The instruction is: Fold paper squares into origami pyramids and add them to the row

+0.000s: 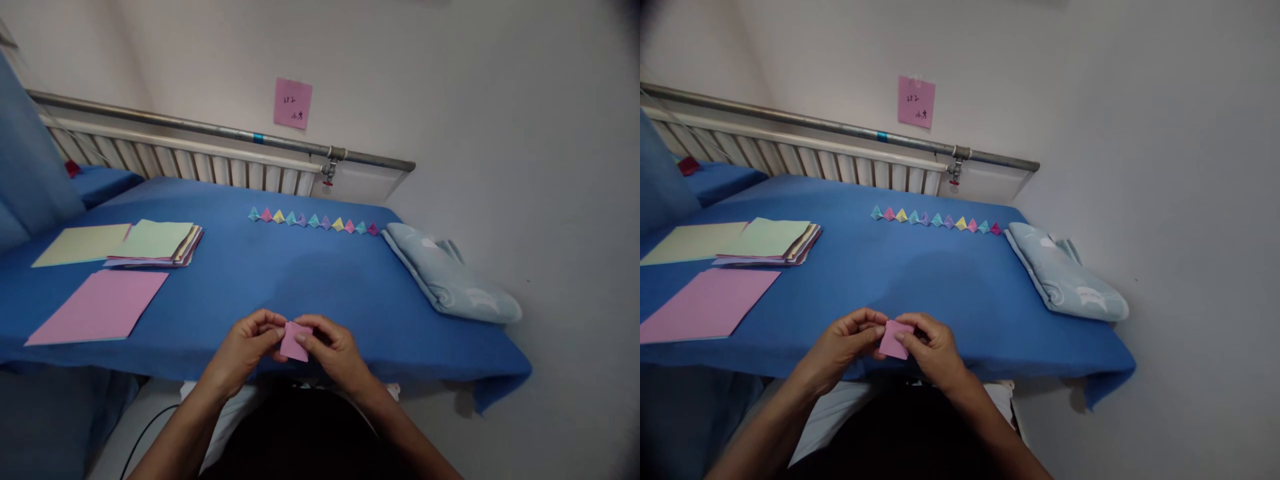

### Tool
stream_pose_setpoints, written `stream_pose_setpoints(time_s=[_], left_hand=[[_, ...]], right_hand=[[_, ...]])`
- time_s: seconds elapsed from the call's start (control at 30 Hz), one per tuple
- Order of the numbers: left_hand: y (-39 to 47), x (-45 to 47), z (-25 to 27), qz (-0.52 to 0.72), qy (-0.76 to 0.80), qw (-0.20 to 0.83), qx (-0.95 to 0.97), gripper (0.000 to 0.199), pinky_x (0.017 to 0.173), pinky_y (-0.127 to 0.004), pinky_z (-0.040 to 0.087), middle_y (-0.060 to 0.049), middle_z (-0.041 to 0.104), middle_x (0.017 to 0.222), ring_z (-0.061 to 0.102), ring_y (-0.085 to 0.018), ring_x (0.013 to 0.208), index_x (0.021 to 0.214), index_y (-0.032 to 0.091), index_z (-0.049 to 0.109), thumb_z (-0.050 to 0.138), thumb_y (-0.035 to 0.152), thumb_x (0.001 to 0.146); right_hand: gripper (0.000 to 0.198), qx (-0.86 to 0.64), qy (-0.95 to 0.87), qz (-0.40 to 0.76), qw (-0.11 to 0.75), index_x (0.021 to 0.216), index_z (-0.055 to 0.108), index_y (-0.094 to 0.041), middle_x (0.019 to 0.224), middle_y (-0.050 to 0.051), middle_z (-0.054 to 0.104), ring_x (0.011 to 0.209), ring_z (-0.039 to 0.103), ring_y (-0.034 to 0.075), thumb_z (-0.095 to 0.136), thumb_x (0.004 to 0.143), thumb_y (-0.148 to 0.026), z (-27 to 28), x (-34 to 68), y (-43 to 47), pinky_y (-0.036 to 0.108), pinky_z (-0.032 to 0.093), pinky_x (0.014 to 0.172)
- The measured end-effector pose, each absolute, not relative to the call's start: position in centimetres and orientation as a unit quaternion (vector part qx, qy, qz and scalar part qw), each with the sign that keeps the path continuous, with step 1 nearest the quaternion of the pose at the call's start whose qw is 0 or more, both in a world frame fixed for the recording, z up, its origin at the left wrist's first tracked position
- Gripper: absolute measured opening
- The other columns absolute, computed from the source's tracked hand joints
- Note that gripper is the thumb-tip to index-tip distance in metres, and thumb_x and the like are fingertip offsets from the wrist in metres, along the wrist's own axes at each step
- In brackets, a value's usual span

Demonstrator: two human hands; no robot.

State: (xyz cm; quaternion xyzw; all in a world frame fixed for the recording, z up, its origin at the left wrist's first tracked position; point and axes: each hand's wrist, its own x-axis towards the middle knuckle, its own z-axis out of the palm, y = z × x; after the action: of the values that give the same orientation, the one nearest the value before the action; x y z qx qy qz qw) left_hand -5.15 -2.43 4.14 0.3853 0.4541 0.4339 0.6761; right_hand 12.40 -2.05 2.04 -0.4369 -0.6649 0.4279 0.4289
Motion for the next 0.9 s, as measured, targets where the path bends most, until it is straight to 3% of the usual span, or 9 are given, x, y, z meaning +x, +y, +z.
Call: stream_pose_setpoints(time_s=[0.17,0.43,0.7,0.9], left_hand=[[-2.21,-5.24,3.96,0.433,0.479,0.660,0.384,0.031,0.060,-0.026,0.046,0.000,0.065,0.064,0.058,-0.012,0.059,0.077,0.016,0.065,0.076,0.036,0.057],[-2.01,-5.24,3.88,0.434,0.499,0.647,0.381,0.029,0.064,-0.028,0.046,0.000,0.067,0.065,0.060,-0.014,0.061,0.076,0.017,0.065,0.074,0.036,0.057],[-2.07,-5.36,3.89,0.441,0.476,0.649,0.397,0.033,0.064,-0.027,0.046,0.001,0.067,0.066,0.060,-0.014,0.063,0.083,0.018,0.061,0.076,0.034,0.057],[-2.11,-5.27,3.42,0.458,0.440,0.646,0.423,0.025,0.062,-0.025,0.045,0.002,0.066,0.066,0.060,-0.012,0.063,0.081,0.019,0.061,0.073,0.033,0.064]], right_hand=[[0.022,-0.427,-0.750,0.312,0.397,0.106,0.069,-0.026,0.078,0.001,0.065,0.071,0.057,0.013,0.058,0.087,-0.027,2.12,12.56,-2.13,0.027,0.047,0.068],[0.030,-0.397,-0.815,0.214,0.364,0.119,0.064,-0.024,0.084,0.005,0.065,0.074,0.058,0.015,0.048,0.094,-0.025,2.53,12.44,-2.10,0.029,0.049,0.070],[0.021,-0.418,-0.771,0.273,0.395,0.107,0.064,-0.025,0.092,0.003,0.068,0.081,0.061,0.015,0.051,0.091,-0.025,2.55,12.38,-2.31,0.028,0.048,0.076],[0.015,-0.410,-0.751,0.308,0.416,0.097,0.066,-0.024,0.083,0.000,0.066,0.077,0.060,0.013,0.053,0.090,-0.025,2.55,12.42,-2.28,0.026,0.046,0.072]])
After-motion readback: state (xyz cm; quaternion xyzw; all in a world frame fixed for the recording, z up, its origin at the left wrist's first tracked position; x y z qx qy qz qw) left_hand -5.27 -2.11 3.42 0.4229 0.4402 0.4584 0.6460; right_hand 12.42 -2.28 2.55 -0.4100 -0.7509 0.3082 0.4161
